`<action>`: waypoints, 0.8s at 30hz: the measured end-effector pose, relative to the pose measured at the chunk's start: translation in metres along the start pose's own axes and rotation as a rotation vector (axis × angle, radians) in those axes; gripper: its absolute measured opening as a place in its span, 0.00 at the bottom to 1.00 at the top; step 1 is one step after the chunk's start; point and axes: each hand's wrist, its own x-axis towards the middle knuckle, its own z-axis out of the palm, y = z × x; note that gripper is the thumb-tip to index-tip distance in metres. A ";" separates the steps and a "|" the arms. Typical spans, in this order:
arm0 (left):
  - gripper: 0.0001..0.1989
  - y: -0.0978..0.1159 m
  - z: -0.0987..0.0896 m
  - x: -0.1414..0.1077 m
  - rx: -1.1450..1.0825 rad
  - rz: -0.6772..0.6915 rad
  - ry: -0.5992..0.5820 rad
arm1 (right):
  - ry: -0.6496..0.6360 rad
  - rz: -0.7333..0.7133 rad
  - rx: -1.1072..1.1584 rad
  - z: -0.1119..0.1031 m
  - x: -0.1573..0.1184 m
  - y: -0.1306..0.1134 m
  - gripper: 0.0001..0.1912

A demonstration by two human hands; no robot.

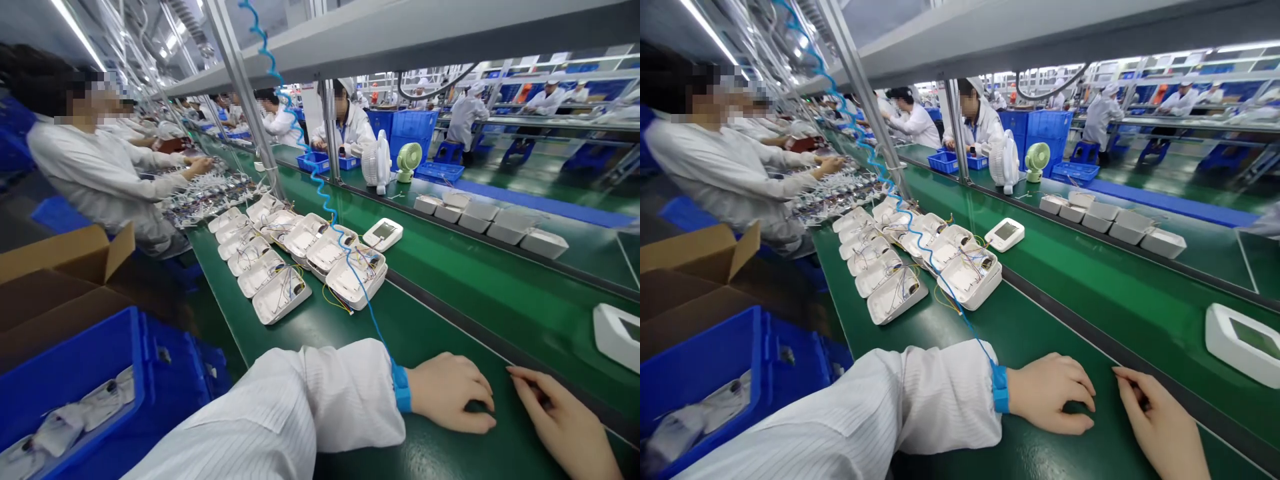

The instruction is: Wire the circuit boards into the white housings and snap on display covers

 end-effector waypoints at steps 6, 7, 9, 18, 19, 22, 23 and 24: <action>0.19 0.011 -0.004 -0.001 0.134 0.118 -0.086 | -0.050 0.036 0.049 -0.004 0.001 -0.011 0.21; 0.19 0.011 -0.005 -0.001 0.137 0.135 -0.098 | -0.033 0.020 0.052 -0.003 0.001 -0.013 0.21; 0.18 0.008 -0.007 -0.001 0.122 0.153 -0.115 | -0.005 -0.011 0.050 -0.003 0.000 -0.018 0.20; 0.14 0.002 -0.006 -0.002 -0.047 0.106 -0.078 | 0.049 -0.096 0.078 -0.008 -0.004 -0.038 0.15; 0.14 0.003 -0.006 -0.002 -0.051 0.109 -0.078 | 0.052 -0.099 0.074 -0.008 -0.005 -0.038 0.14; 0.14 0.005 -0.005 -0.002 -0.047 0.113 -0.074 | 0.057 -0.107 0.074 -0.008 -0.007 -0.037 0.14; 0.14 0.004 -0.005 -0.002 -0.046 0.111 -0.073 | 0.061 -0.110 0.072 -0.008 -0.007 -0.037 0.13; 0.14 0.004 -0.005 -0.002 -0.046 0.109 -0.075 | 0.065 -0.113 0.067 -0.008 -0.007 -0.037 0.13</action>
